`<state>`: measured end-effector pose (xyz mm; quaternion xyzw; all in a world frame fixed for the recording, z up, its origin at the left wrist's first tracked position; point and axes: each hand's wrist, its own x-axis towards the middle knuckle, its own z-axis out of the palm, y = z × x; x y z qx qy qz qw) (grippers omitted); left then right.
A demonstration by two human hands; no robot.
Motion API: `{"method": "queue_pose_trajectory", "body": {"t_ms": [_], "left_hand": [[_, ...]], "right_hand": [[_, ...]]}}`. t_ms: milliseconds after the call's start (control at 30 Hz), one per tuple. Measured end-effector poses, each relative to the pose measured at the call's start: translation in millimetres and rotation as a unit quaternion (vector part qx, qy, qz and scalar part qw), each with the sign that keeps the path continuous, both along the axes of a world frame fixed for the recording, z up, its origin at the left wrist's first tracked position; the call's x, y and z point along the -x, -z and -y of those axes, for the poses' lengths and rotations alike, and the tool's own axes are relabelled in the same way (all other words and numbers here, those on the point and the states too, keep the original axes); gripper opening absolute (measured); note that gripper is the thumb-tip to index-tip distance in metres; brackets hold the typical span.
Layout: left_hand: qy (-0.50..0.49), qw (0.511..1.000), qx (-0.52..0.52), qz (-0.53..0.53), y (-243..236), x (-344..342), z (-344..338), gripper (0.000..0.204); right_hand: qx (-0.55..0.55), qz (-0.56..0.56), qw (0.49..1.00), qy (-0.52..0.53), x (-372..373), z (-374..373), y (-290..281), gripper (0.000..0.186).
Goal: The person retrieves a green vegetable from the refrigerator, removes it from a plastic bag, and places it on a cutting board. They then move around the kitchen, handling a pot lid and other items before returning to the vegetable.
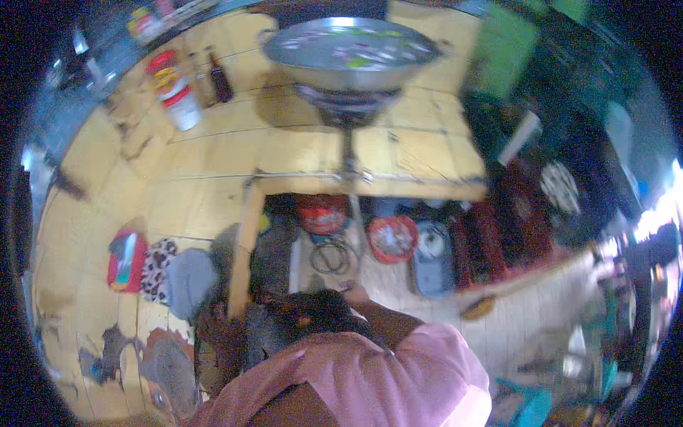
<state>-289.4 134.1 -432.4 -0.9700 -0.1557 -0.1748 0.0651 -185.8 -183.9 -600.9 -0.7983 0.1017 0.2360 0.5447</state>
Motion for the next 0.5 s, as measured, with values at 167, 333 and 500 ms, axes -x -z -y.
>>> {"method": "queue_pose_trajectory", "body": {"t_ms": [167, 333, 500], "left_hand": [[0.04, 0.996, 0.06, 0.054, -22, 9, 21, 0.041], [0.103, 0.984, 0.062, 0.134, -23, 26, 13, 0.025], [0.303, 0.93, 0.114, 0.175, -21, 23, 77, 0.024]], "right_hand": [[0.182, -0.103, 0.97, -0.121, 134, 70, -5, 0.041], [0.208, -0.144, 0.963, -0.092, 244, 127, -13, 0.044], [0.249, -0.182, 0.947, 0.092, 307, 180, 14, 0.043]]}}
